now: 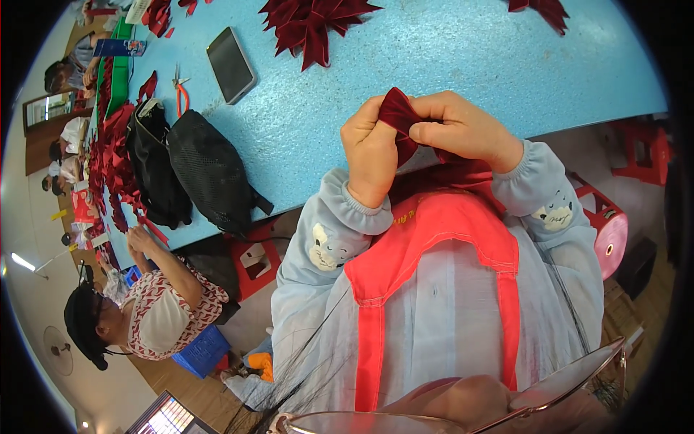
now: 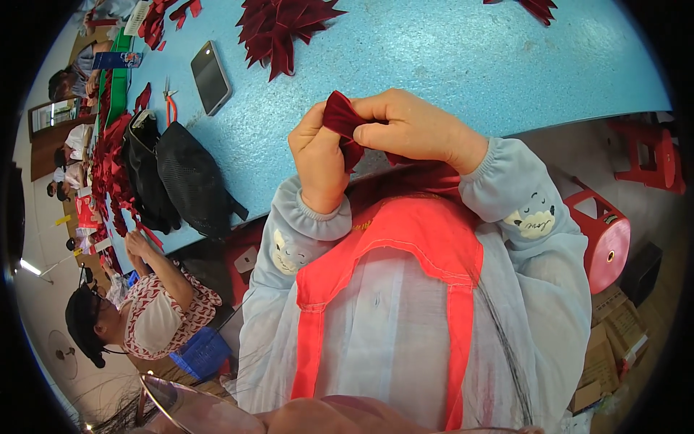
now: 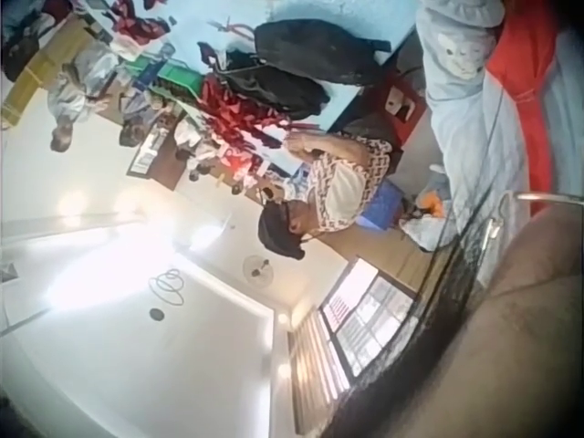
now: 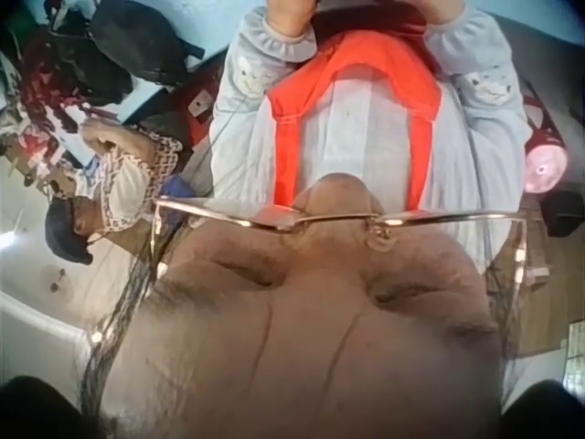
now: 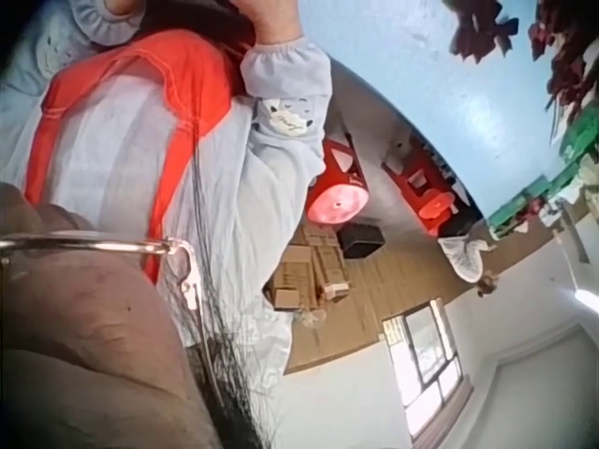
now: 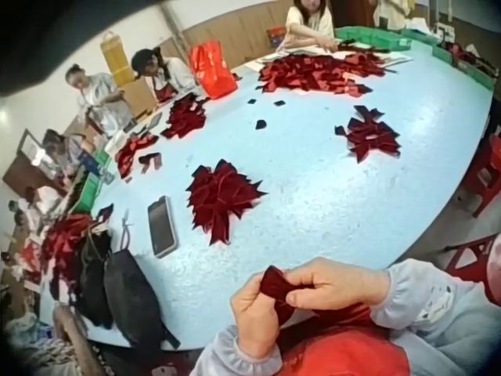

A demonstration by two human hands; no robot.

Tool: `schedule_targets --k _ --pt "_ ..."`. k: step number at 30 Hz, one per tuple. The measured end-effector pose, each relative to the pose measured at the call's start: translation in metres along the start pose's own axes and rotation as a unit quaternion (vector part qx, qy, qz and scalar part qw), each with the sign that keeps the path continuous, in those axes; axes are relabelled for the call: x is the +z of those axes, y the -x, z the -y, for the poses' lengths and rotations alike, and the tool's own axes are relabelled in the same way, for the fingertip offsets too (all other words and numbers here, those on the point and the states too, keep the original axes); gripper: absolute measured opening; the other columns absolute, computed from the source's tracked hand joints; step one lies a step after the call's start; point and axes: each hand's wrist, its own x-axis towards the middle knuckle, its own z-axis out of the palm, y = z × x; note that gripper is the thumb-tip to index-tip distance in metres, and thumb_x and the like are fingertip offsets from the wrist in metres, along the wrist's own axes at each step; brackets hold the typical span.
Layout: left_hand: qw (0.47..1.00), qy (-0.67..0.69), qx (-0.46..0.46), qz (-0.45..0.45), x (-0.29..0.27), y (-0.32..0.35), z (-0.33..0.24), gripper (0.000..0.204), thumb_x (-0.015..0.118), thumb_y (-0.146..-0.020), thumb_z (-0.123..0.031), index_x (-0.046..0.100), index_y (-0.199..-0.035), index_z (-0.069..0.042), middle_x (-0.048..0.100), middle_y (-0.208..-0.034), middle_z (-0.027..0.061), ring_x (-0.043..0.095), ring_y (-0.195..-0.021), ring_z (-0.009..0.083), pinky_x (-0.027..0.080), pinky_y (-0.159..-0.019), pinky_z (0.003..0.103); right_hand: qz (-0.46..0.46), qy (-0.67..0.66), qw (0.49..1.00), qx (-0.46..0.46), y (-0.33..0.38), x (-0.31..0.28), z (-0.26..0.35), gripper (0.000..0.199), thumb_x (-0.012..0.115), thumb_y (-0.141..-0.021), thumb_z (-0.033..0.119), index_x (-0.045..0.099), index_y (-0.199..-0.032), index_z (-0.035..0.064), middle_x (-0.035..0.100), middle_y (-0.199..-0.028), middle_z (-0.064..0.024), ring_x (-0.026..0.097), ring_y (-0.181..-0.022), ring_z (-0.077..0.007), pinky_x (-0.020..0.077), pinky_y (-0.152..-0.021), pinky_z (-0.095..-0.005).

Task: Manually assemble red fabric strips into decorative bows at a workstation.

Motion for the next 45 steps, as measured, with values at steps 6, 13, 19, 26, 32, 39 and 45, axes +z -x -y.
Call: schedule_targets --k 6,13,19,26,32,39,45 --pt "0.997 0.055 -0.057 0.019 -0.005 -0.002 -0.001 0.015 0.057 -0.091 -0.011 0.066 -0.094 0.001 0.063 -0.079 0.0005 0.054 -0.070 0.0056 0.044 -0.063 0.020 0.007 0.003 0.999 0.049 -0.003 -0.001 0.003 0.023 0.051 -0.087 0.013 0.063 -0.104 0.0016 0.053 -0.073 0.0059 0.044 -0.061 -0.0018 0.0368 -0.051 -0.0194" --pt "0.992 0.076 -0.089 0.043 -0.006 -0.005 -0.001 0.017 0.057 -0.091 -0.011 0.065 -0.099 0.001 0.064 -0.083 0.0018 0.056 -0.073 0.0069 0.046 -0.065 0.021 -0.014 0.004 0.998 0.053 -0.003 -0.002 0.003 0.019 0.054 -0.086 0.018 0.064 -0.091 0.0025 0.054 -0.067 0.0025 0.049 -0.053 -0.0054 0.0402 -0.048 -0.0225" --pt "0.985 0.063 -0.109 0.118 -0.015 -0.015 -0.019 0.020 0.056 -0.091 -0.010 0.062 -0.106 0.001 0.064 -0.088 0.0029 0.057 -0.078 0.0082 0.047 -0.071 0.023 -0.031 0.031 0.999 0.030 -0.001 -0.016 -0.005 0.017 0.056 -0.086 0.017 0.063 -0.092 0.0035 0.054 -0.065 0.0028 0.049 -0.052 -0.0053 0.0393 -0.047 -0.0220" --pt "0.986 -0.011 -0.133 0.098 -0.022 -0.024 -0.015 0.020 0.053 -0.092 -0.009 0.057 -0.108 0.003 0.064 -0.095 0.0091 0.064 -0.086 0.0179 0.051 -0.079 0.030 -0.028 0.055 0.997 0.045 -0.003 -0.018 -0.002 0.024 0.063 -0.085 0.017 0.060 -0.105 0.0045 0.058 -0.074 0.0002 0.053 -0.060 -0.0067 0.0425 -0.053 -0.0214" --pt "0.972 0.178 -0.141 0.061 -0.025 -0.027 -0.011 0.020 0.054 -0.091 -0.010 0.056 -0.106 0.003 0.065 -0.095 0.0114 0.066 -0.085 0.0217 0.054 -0.077 0.033 -0.148 -0.103 0.982 -0.048 0.014 -0.038 -0.013 0.046 0.063 -0.084 0.009 0.048 -0.126 0.0050 0.061 -0.098 -0.0045 0.058 -0.087 -0.0102 0.0469 -0.074 -0.0222" --pt "0.950 0.255 -0.162 0.081 -0.009 -0.023 -0.022 0.019 0.056 -0.091 -0.012 0.058 -0.103 0.003 0.066 -0.094 0.0111 0.066 -0.083 0.0210 0.055 -0.071 0.032 -0.214 -0.160 0.960 -0.085 0.014 -0.031 -0.020 0.045 0.061 -0.086 0.007 0.047 -0.128 0.0032 0.062 -0.102 -0.0067 0.059 -0.090 -0.0127 0.0493 -0.077 -0.0249" --pt "0.968 0.161 -0.163 0.107 0.001 -0.025 -0.014 0.023 0.060 -0.090 -0.015 0.061 -0.105 0.001 0.065 -0.101 0.0109 0.064 -0.090 0.0184 0.054 -0.075 0.032 -0.261 -0.181 0.946 -0.068 0.017 -0.020 0.000 0.031 0.058 -0.089 0.010 0.055 -0.118 0.0010 0.064 -0.097 -0.0069 0.060 -0.082 -0.0114 0.0497 -0.065 -0.0233"
